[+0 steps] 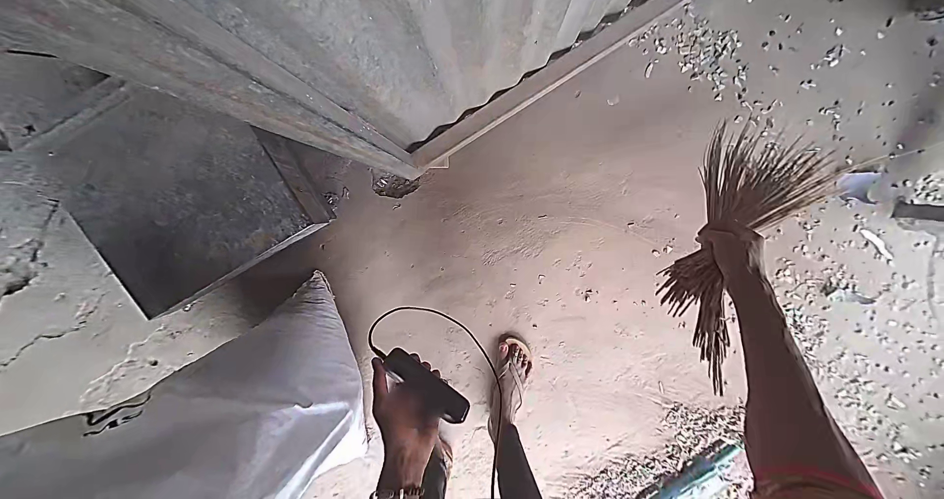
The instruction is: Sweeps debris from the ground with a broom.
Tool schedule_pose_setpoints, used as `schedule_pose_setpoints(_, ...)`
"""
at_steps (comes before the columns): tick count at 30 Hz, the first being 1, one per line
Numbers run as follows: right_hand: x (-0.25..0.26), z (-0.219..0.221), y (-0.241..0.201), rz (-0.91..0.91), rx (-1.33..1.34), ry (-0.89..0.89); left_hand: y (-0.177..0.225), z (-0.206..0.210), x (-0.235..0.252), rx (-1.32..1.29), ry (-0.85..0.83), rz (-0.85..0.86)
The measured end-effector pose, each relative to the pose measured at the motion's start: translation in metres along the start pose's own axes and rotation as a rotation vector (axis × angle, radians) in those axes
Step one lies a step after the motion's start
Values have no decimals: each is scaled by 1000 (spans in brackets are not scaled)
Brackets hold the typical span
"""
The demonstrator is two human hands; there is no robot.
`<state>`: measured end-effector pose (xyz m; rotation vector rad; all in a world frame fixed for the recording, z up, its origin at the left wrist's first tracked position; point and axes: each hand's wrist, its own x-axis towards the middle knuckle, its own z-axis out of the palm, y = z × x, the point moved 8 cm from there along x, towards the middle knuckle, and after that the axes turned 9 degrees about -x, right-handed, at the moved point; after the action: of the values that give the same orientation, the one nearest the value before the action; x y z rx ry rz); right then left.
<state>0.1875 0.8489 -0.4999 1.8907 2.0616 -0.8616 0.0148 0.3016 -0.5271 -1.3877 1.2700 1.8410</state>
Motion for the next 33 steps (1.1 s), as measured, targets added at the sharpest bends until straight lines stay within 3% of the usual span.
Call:
schedule_pose_setpoints(2,-45,12,-12,-49,-40,10,1,-6,5,-12,41,18)
schedule_pose_setpoints(6,-135,137,-56,-475,-348,-396,4,-6,2,37,71,39)
schedule_pose_setpoints(8,-133,183,-37,-437,-527,-577,3,-4,-1,61,68,37)
schedule_pose_setpoints(9,-117,191,-16,-349,-528,-583,3,-1,-1,75,59,40)
schedule_pose_setpoints(12,-76,165,77,-21,-364,-324,1,-2,-3,120,58,46)
schedule_pose_setpoints(15,-88,109,160,266,-171,-28,-9,-4,-8,153,42,10)
schedule_pose_setpoints(17,-122,91,168,346,-114,81,-17,0,-13,160,18,-19)
schedule_pose_setpoints(19,-171,109,133,174,-148,73,-27,1,-16,156,-26,-53)
schedule_pose_setpoints(21,-228,167,81,-147,-197,-177,-41,2,-17,157,-101,-116)
schedule_pose_setpoints(24,-297,267,25,-464,-524,-936,-56,3,-19,173,-206,-143)
schedule_pose_setpoints(26,-289,291,43,-467,-630,-1069,-59,5,-21,185,-287,-144)
schedule_pose_setpoints(29,-210,248,154,-141,-554,-711,-55,4,-20,80,-433,-240)
schedule_pose_setpoints(31,-178,184,243,104,-465,-402,-53,-8,-18,52,-448,-300)
schedule_pose_setpoints(33,-165,115,309,336,-371,-201,-53,-21,-16,104,-401,-319)
